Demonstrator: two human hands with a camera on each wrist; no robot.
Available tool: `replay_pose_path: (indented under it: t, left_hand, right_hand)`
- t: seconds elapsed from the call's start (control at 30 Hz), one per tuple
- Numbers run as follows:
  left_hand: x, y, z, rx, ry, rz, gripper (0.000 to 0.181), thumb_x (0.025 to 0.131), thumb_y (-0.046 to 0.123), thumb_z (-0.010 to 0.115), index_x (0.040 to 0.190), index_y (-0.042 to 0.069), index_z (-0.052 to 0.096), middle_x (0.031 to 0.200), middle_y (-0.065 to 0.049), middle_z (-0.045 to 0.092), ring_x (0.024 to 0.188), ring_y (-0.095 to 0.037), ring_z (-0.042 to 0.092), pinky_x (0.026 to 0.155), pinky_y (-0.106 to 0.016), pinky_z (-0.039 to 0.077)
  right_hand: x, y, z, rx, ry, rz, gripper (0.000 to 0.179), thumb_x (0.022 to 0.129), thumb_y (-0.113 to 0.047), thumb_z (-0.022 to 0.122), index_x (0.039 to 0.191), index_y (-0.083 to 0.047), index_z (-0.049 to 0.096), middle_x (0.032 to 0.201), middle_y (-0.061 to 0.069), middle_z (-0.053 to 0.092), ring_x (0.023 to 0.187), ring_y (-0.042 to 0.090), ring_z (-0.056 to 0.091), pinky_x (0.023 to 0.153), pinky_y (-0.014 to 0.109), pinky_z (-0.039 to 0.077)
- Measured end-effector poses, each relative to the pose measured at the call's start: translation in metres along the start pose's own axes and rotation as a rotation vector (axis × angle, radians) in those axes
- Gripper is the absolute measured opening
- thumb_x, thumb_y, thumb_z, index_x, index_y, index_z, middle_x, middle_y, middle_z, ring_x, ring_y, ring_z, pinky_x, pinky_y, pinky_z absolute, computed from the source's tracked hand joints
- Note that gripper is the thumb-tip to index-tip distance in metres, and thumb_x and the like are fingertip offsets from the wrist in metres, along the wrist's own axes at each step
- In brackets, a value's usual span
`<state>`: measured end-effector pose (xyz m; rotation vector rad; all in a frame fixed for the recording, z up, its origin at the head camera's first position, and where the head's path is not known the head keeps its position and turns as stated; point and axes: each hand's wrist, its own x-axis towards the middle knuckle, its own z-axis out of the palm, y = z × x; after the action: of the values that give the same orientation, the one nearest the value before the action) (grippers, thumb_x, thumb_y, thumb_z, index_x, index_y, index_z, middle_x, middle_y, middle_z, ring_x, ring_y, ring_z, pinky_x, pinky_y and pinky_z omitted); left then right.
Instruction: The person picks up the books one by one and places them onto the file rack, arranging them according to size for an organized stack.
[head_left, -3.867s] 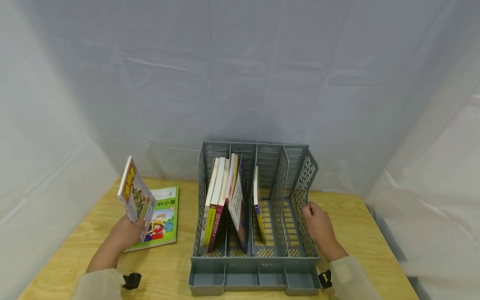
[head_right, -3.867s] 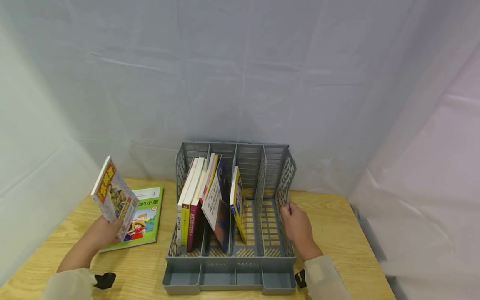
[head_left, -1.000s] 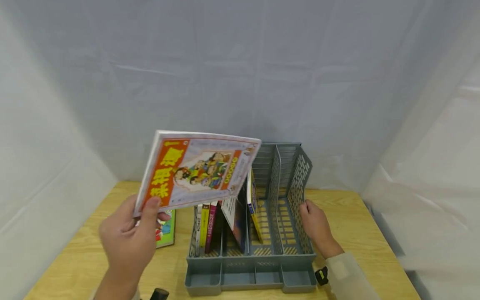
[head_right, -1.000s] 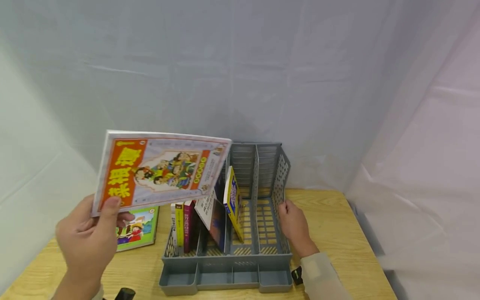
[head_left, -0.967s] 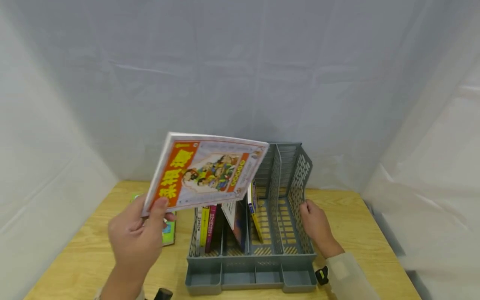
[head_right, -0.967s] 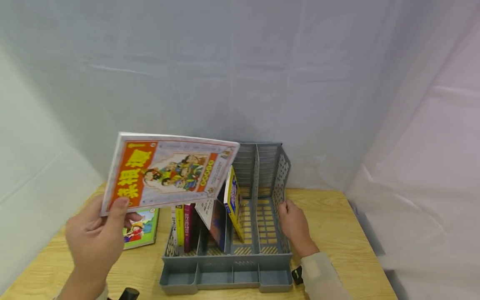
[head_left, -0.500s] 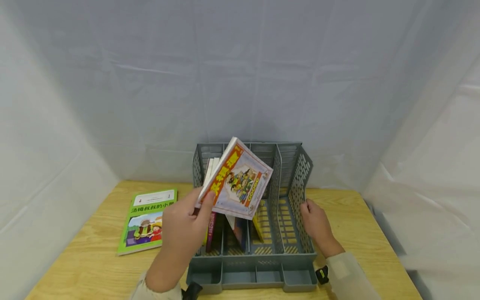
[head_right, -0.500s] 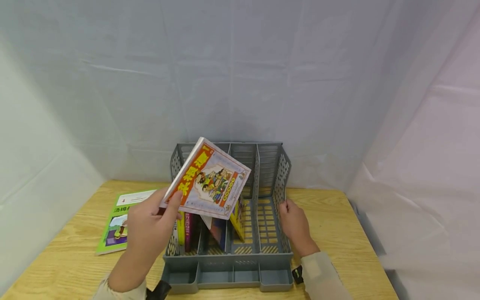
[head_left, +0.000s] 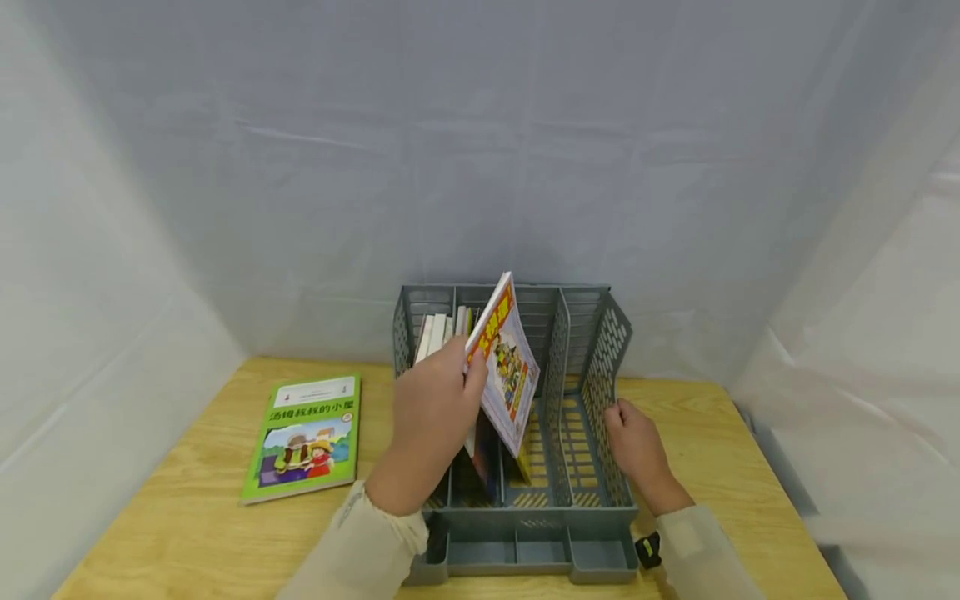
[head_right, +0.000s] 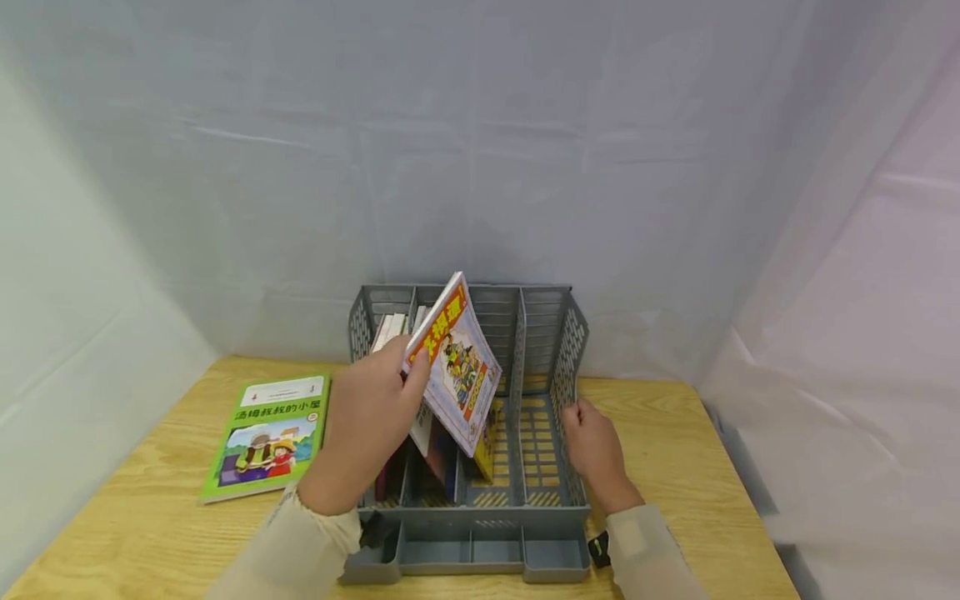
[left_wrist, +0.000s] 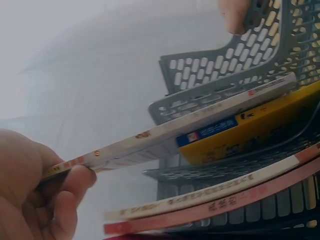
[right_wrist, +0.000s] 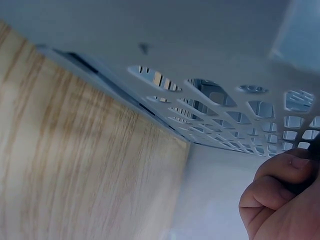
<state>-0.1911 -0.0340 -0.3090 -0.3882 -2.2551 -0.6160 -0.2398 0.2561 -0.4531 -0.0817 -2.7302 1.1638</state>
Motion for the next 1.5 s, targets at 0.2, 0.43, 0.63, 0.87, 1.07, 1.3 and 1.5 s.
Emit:
replay_pose_path:
  t: [0.2, 0.43, 0.63, 0.87, 1.07, 1.3, 1.5]
  left_hand:
    - [-0.001, 0.011, 0.018, 0.072, -0.124, 0.013, 0.024, 0.102, 0.022, 0.065, 0.082, 0.009, 0.062, 0.050, 0.005, 0.039, 0.036, -0.007, 0.026, 0.038, -0.021, 0.019]
    - [-0.016, 0.021, 0.035, 0.142, -0.244, 0.033, 0.027, 0.101, 0.026, 0.069, 0.079, 0.012, 0.063, 0.049, 0.005, 0.039, 0.035, -0.008, 0.029, 0.036, -0.021, 0.020]
    - [-0.026, 0.023, 0.039, 0.144, -0.296, 0.085, 0.021, 0.097, 0.027, 0.074, 0.086, 0.011, 0.067, 0.051, 0.004, 0.047, 0.034, -0.006, 0.031, 0.035, -0.021, 0.022]
    - [-0.031, 0.018, 0.031, 0.054, -0.442, 0.181, 0.048, 0.102, 0.025, 0.068, 0.147, 0.014, 0.055, 0.051, 0.009, 0.043, 0.036, -0.003, 0.025, 0.038, -0.019, 0.019]
    - [-0.023, 0.011, 0.016, 0.042, -0.622, 0.366, 0.017, 0.097, 0.031, 0.075, 0.107, 0.018, 0.074, 0.088, 0.005, 0.066, 0.059, -0.004, 0.051, 0.048, -0.019, 0.040]
    - [-0.016, 0.006, 0.007, 0.140, -0.714, 0.496, 0.037, 0.086, 0.020, 0.086, 0.120, 0.015, 0.073, 0.104, 0.001, 0.065, 0.087, -0.016, 0.056, 0.067, -0.026, 0.049]
    - [-0.013, 0.004, 0.013, 0.200, -0.574, 0.504, 0.047, 0.080, 0.033, 0.092, 0.121, 0.019, 0.076, 0.102, 0.003, 0.069, 0.092, -0.017, 0.061, 0.077, -0.033, 0.053]
  right_hand:
    - [-0.001, 0.001, -0.001, 0.014, -0.010, -0.003, 0.034, 0.112, -0.027, 0.032, 0.083, -0.011, 0.040, 0.065, 0.005, 0.041, 0.053, 0.021, 0.034, 0.055, 0.034, 0.033]
    - [0.000, -0.002, -0.002, 0.017, -0.007, -0.002, 0.035, 0.112, -0.028, 0.033, 0.082, -0.012, 0.041, 0.066, 0.005, 0.042, 0.054, 0.021, 0.035, 0.056, 0.034, 0.034]
    - [0.000, -0.003, -0.004, 0.008, -0.017, 0.010, 0.035, 0.112, -0.028, 0.032, 0.082, -0.012, 0.040, 0.067, 0.005, 0.040, 0.056, 0.021, 0.035, 0.056, 0.034, 0.034]
    - [0.002, -0.003, -0.004, 0.011, -0.011, 0.008, 0.034, 0.111, -0.028, 0.033, 0.082, -0.012, 0.041, 0.067, 0.004, 0.041, 0.056, 0.021, 0.036, 0.056, 0.034, 0.034]
    - [0.002, 0.000, -0.003, 0.020, -0.002, 0.016, 0.033, 0.110, -0.027, 0.034, 0.082, -0.012, 0.041, 0.067, 0.005, 0.041, 0.057, 0.021, 0.036, 0.057, 0.033, 0.034]
    - [0.004, 0.002, -0.002, 0.016, 0.000, 0.017, 0.033, 0.110, -0.028, 0.033, 0.082, -0.012, 0.041, 0.067, 0.005, 0.041, 0.057, 0.021, 0.036, 0.058, 0.034, 0.034]
    - [0.002, 0.001, -0.002, 0.031, -0.011, 0.021, 0.034, 0.110, -0.028, 0.033, 0.081, -0.012, 0.039, 0.066, 0.005, 0.041, 0.056, 0.021, 0.035, 0.057, 0.034, 0.034]
